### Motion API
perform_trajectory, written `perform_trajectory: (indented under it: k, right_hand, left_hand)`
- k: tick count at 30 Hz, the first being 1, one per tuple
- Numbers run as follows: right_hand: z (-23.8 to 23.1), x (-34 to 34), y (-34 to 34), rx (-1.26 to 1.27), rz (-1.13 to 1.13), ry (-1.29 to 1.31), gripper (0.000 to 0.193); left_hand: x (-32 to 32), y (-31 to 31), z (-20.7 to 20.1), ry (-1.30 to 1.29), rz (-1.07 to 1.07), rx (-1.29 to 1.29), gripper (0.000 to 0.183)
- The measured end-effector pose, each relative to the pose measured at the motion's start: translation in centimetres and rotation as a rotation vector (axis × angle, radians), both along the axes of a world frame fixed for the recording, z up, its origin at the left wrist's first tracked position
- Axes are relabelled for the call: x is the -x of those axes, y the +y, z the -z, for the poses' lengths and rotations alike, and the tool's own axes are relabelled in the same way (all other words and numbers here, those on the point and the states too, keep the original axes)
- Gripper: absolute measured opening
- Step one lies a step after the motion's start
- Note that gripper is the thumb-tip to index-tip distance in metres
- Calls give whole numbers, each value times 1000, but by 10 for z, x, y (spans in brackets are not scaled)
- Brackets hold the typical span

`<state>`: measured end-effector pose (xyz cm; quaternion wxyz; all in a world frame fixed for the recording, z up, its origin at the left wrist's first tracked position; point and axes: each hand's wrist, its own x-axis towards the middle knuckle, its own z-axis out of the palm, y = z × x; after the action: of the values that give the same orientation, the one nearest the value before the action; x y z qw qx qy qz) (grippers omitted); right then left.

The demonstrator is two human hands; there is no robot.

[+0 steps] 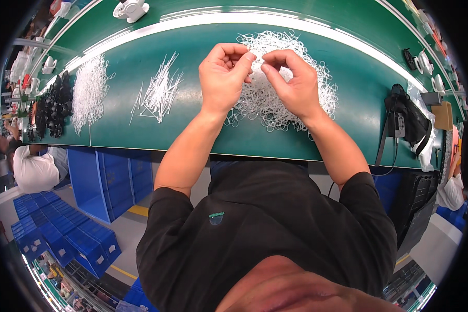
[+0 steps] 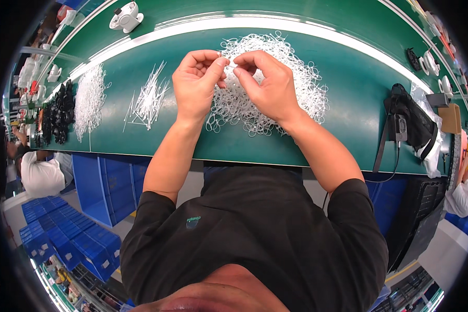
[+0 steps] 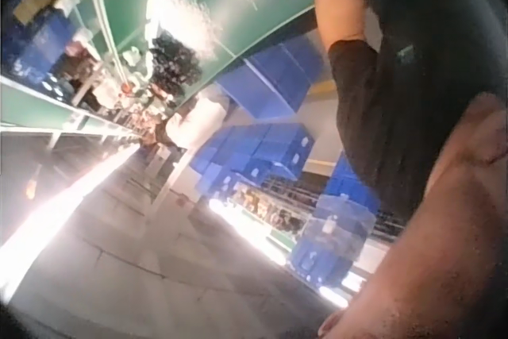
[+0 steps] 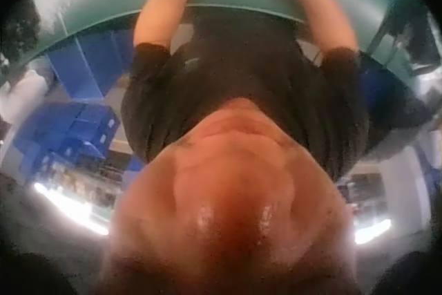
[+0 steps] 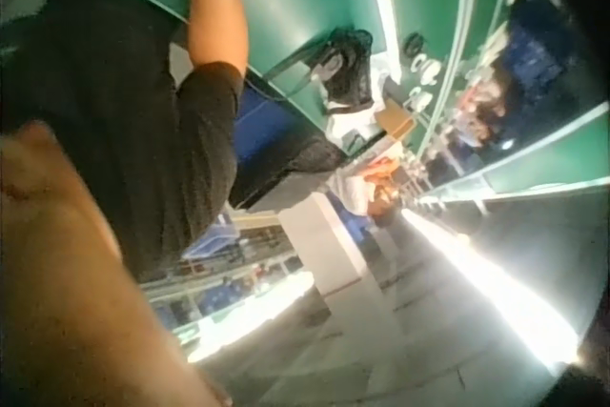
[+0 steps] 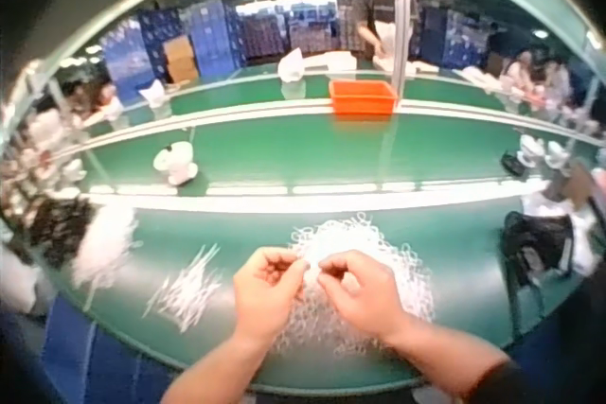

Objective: The person repeatedly picks white zip ties from a pile, threads them through a white circular device, and secures them by hand. The person also handles a small black component and places it into the device. The task is performed at a green workbench in a factory setting.

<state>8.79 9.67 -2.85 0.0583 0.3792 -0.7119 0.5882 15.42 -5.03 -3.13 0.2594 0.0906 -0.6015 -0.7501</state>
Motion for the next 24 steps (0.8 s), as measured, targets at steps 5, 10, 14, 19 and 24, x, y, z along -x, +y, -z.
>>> perform_trajectory:
  k: [5,10,14,19,24]
  right_hand:
    - [1,2,-4,197,51,-125,28]
    - [7,5,-1,113,43,-9,15]
    - [1,1,0,60,57,14,9]
    - [0,0,1,43,52,38,10]
    - [1,1,2,36,56,55,11]
  left_hand:
    - [-4,7,0,-87,87,79,13]
    - [-3,10,3,-82,117,25,14]
    - [-1,6,2,-79,67,-19,15]
    - [0,6,1,-66,56,-20,15]
    - [-1,7,0,-80,41,-21,16]
